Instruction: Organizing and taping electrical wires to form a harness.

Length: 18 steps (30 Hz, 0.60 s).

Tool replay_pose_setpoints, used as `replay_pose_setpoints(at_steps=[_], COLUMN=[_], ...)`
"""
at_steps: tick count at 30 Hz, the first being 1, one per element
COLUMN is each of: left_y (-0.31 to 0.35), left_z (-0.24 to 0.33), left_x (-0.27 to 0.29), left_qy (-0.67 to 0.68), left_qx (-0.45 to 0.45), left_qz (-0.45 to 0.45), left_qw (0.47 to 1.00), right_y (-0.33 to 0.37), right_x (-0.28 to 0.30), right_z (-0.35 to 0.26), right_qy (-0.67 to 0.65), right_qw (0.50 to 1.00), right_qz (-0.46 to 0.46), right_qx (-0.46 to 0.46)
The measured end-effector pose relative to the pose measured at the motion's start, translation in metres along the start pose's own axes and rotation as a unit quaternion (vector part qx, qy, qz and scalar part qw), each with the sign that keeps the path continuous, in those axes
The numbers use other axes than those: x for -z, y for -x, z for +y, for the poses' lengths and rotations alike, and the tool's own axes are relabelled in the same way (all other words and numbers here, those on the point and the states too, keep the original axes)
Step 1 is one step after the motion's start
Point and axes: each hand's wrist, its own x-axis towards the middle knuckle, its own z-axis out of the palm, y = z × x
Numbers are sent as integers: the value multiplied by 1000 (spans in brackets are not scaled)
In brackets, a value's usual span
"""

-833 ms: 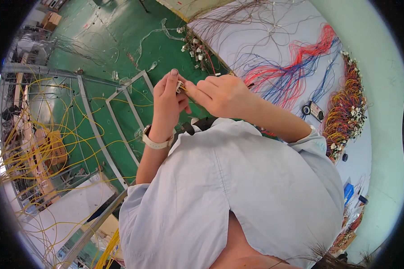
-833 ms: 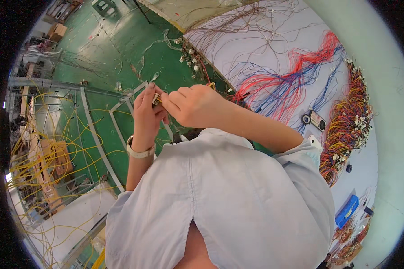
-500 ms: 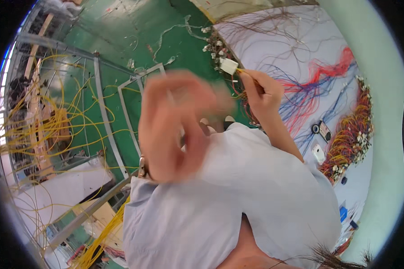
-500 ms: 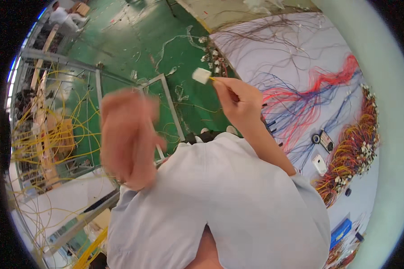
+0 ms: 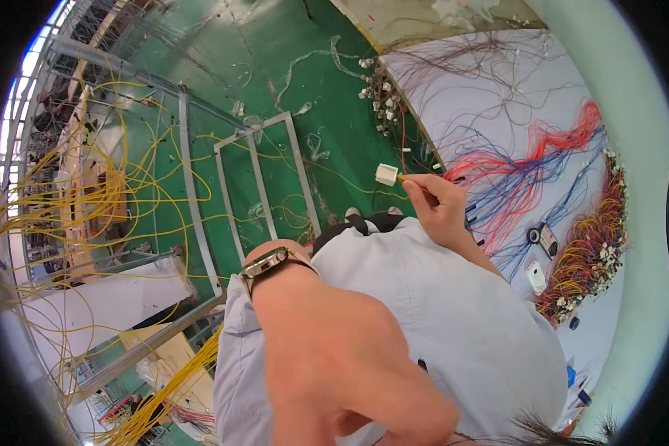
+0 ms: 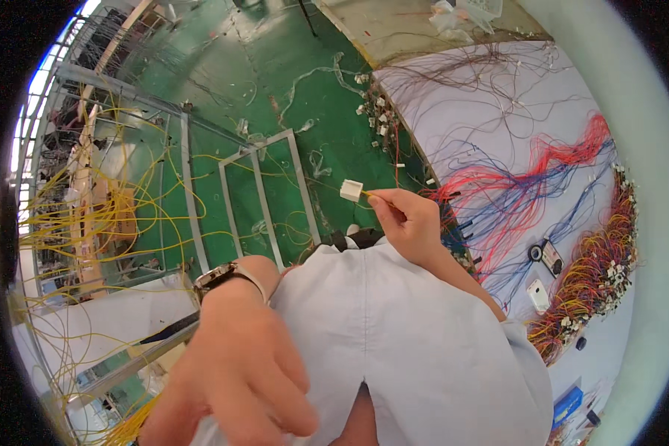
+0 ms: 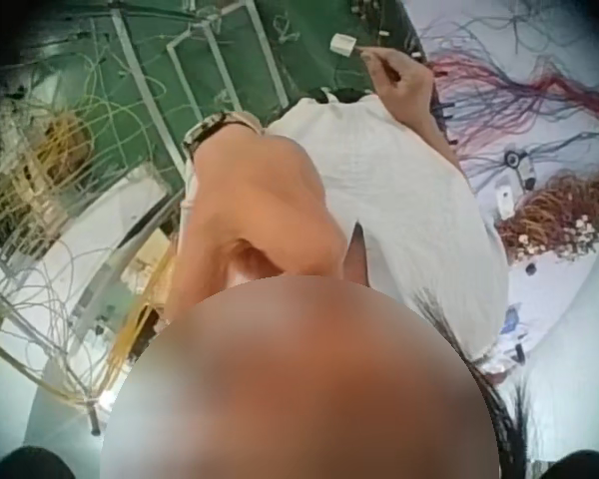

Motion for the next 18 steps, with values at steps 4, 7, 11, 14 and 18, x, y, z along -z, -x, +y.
replay_pose_setpoints(at_steps=[4, 7, 11, 14, 18], left_y=[-16, -13, -34, -30, -37], left_z=[7, -3, 4, 5, 10], left_x=[12, 12, 8, 10, 10], left_qy=[9, -57, -121, -207, -173], left_qx=[-40, -135, -163, -165, -190], left_qz=[-14, -92, -48, -65, -85], left_qw=[999, 985, 978, 962, 963], right_y=[-2, 1, 3, 6, 7], right_x=[4, 3, 4, 5, 8], right_z=[-5, -1, -5, -5, -10], right_qy=[15, -3, -9, -8, -35], right_qw=[1000, 1000, 1000, 1000, 998], right_qz=[-5, 6, -6, -10, -20], right_qx=[1, 1, -10, -16, -37])
